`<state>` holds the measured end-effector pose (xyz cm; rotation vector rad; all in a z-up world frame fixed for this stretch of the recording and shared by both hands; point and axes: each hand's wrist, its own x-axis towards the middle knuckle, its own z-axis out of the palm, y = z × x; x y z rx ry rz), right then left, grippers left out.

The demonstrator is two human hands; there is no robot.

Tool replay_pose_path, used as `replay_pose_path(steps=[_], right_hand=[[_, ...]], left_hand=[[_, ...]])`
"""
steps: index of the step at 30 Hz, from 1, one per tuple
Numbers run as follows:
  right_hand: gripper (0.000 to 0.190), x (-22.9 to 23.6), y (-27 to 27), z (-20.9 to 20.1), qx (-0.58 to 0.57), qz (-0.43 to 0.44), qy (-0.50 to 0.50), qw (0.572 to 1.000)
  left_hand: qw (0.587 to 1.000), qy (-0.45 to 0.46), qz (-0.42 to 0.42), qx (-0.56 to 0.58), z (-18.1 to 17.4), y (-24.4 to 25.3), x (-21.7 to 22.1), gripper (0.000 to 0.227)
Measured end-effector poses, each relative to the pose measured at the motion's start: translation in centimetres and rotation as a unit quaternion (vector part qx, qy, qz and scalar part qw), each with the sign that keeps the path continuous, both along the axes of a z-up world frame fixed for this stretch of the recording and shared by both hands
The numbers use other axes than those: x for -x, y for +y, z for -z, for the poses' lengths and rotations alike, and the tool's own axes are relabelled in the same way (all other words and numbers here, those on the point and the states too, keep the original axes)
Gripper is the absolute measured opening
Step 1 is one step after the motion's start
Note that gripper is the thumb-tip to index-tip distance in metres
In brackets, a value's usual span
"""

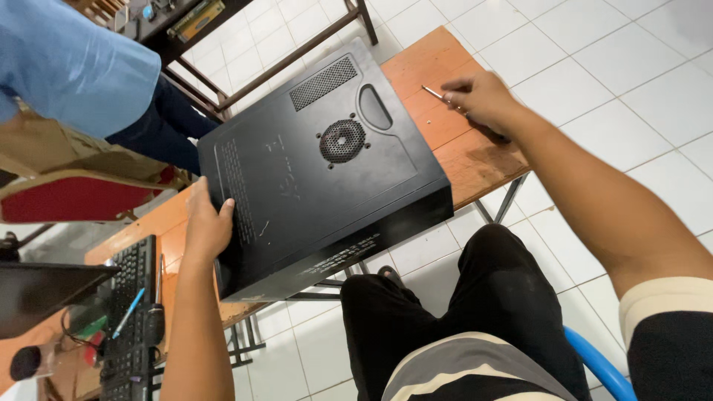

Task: The person connects internal cables inside an open computer case, then places the side panel on the case and secures it with screws using a screwdriver.

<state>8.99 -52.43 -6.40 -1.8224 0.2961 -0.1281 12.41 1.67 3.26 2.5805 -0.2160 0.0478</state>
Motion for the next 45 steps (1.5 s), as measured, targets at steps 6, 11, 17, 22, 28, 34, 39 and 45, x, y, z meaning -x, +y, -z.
replay_pose_path(steps=[6, 11, 17, 22, 28, 34, 39, 45], right_hand=[[0.029, -7.1, -0.2, 13.8, 0.266, -0.037, -0.039, 0.963], [0.046, -7.9, 1.5, 17.6, 0.225, 0.039, -0.066, 0.971], [0.038, -6.8, 0.7, 17.1, -0.160, 0.021, -0.176, 0.971], [0.032, -7.5, 2.6, 16.0, 0.252, 0.084, -0.073, 0.961], [0.018, -8.0, 3.8, 15.7, 0.377, 0.079, -0.037, 0.922], [0.019, -11.1, 3.8, 19.4, 0.328, 0.084, -0.042, 0.940], [0.011, -10.5, 1.3, 14.0, 0.296, 0.079, -0.156, 0.939], [0.017, -16.1, -1.6, 15.1, 0.280, 0.102, -0.150, 0.943]], left_hand=[[0.978, -0.069, 0.022, -0.198, -0.1, -7.2, 1.5, 0.063], [0.968, -0.088, 0.167, -0.169, -1.7, -14.9, 4.1, 0.064], [0.934, -0.110, 0.303, -0.151, -2.1, -22.0, 5.1, 0.054], [0.924, -0.078, 0.335, -0.167, -0.3, -25.2, 4.6, 0.056], [0.926, -0.042, 0.329, -0.178, -0.6, -25.9, 5.2, 0.059], [0.925, -0.033, 0.327, -0.192, -0.8, -26.0, 5.2, 0.060], [0.928, -0.038, 0.322, -0.183, -0.6, -26.0, 5.2, 0.060], [0.929, -0.042, 0.318, -0.187, -0.7, -26.0, 5.1, 0.060]])
